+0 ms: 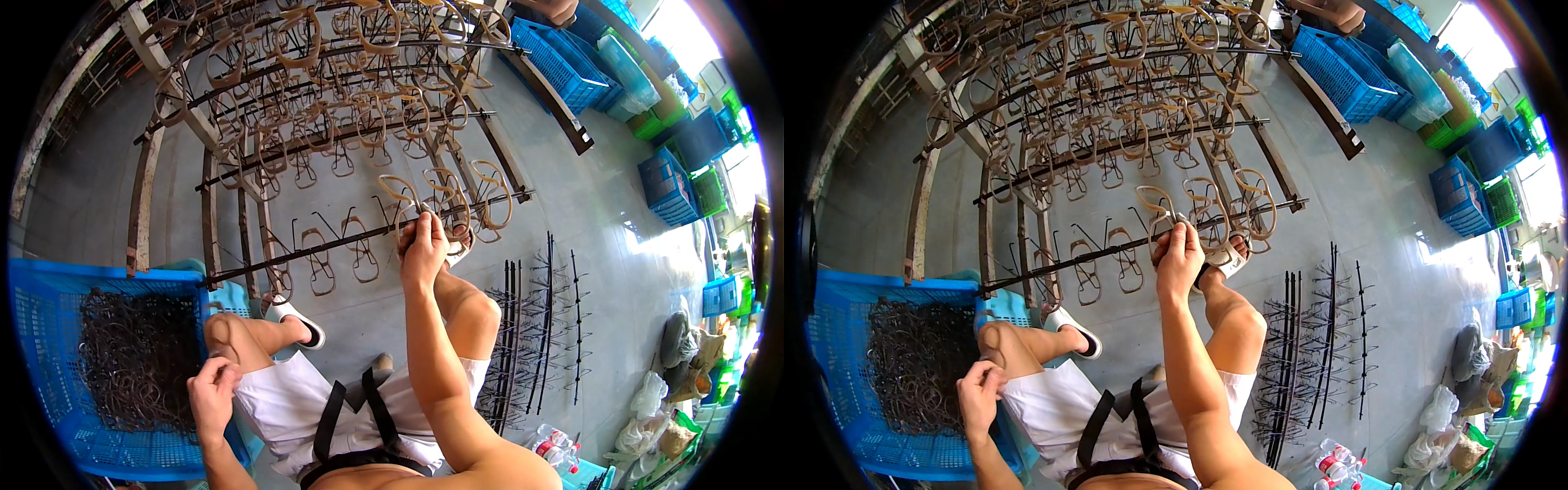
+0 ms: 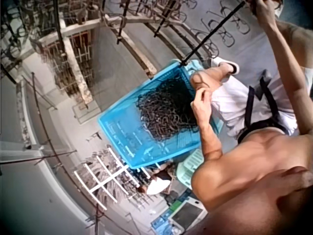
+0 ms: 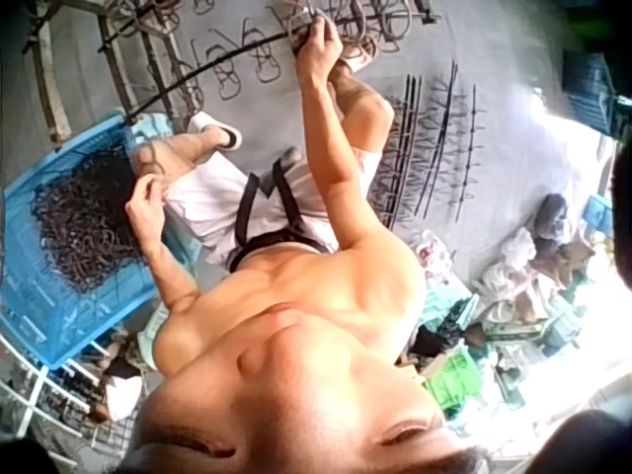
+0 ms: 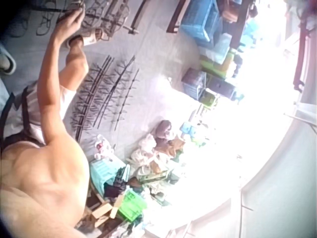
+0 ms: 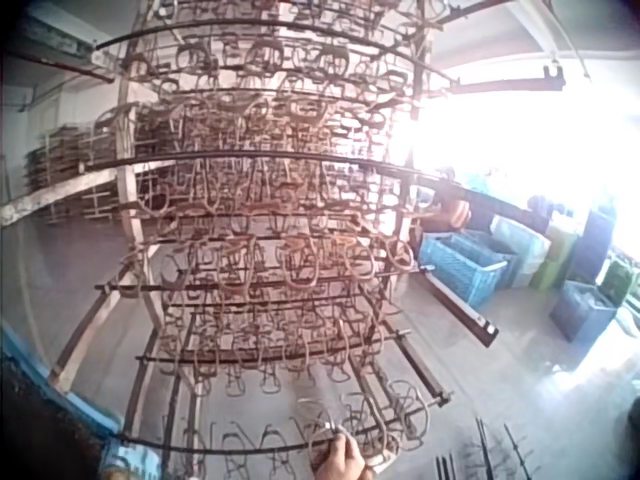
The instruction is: The person repeatedly picks small metal hangers from a blue basket and attaches them one by one to horizontal rods on a multi-tiered metal rack. The person works continuously, moving along the rack and filling available slots with hangers.
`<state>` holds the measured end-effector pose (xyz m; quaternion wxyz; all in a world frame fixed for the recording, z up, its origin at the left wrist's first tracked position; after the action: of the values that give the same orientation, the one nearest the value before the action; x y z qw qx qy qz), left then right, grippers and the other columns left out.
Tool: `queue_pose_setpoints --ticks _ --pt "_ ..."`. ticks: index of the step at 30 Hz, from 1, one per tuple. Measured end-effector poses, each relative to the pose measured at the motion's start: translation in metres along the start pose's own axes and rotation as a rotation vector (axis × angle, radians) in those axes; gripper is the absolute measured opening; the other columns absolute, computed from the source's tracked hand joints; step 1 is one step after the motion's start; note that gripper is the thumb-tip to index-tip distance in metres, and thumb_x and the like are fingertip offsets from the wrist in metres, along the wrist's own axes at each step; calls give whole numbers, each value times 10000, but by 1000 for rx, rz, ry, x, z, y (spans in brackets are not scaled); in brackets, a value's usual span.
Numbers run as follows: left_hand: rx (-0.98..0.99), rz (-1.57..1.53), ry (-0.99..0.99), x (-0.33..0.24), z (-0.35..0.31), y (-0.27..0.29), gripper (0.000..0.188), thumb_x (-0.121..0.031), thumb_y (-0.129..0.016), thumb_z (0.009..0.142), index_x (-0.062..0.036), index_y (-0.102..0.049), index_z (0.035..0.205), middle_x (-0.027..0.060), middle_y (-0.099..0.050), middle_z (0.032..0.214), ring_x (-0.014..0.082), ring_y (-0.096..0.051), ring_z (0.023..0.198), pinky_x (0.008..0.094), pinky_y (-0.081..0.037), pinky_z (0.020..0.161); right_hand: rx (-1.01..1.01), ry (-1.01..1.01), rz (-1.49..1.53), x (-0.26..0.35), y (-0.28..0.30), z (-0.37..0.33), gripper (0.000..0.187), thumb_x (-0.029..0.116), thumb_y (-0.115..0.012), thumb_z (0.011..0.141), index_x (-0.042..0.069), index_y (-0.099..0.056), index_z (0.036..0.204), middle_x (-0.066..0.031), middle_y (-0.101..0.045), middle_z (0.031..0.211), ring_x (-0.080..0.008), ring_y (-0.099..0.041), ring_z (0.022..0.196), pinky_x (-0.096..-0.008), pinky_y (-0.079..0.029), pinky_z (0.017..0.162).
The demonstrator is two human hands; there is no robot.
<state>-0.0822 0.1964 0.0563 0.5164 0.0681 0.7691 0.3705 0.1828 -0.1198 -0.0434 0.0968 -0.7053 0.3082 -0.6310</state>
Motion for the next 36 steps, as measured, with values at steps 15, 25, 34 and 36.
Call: queue_pose_setpoints --ticks 15,25,34,36 --pt "72 -531 -106 -1 -6 -10 289 -309 -589 897 -61 -469 810 35 -529 522 74 -468 394 180 -329 366 120 310 -577 13 -19 -16 250 184 -491 950 -4 -539 793 -14 -510 571 -69 -460 461 -233 -369 403" --pt "125 -156 -153 -1 -11 0 238 -217 -604 893 21 -624 894 24 -545 507 53 -444 374 201 -311 368 13 421 -696 21 -13 -9 209 190 -455 963 13 -548 900 -25 -517 592 -97 -471 465 -240 -373 425" --pt "320 -1482 138 -5 -12 -44 490 -459 -300 976 -63 -468 741 -15 -302 339 95 -188 241 231 -151 289 -72 996 -1297 67 -47 -83 305 142 -535 884 -17 -503 1142 -198 -493 1007 -350 -454 945 -436 -356 851" --pt "590 -1785 133 -31 -10 -65 499 -447 -220 990 -75 -479 782 4 -324 342 112 -198 254 241 -169 304 260 889 -1180 61 -60 -127 446 136 -571 840 -15 -438 1238 -211 -399 1136 -362 -397 1017 -451 -312 906"
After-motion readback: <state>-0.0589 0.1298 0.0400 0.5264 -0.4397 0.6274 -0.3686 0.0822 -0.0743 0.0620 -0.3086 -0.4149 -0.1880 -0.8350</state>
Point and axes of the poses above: each hand's wrist, its own z-axis towards the middle knuckle, its own y-axis out of the back of the hand, x = y × z, the point moved 8 cm from there along z, towards the middle knuckle
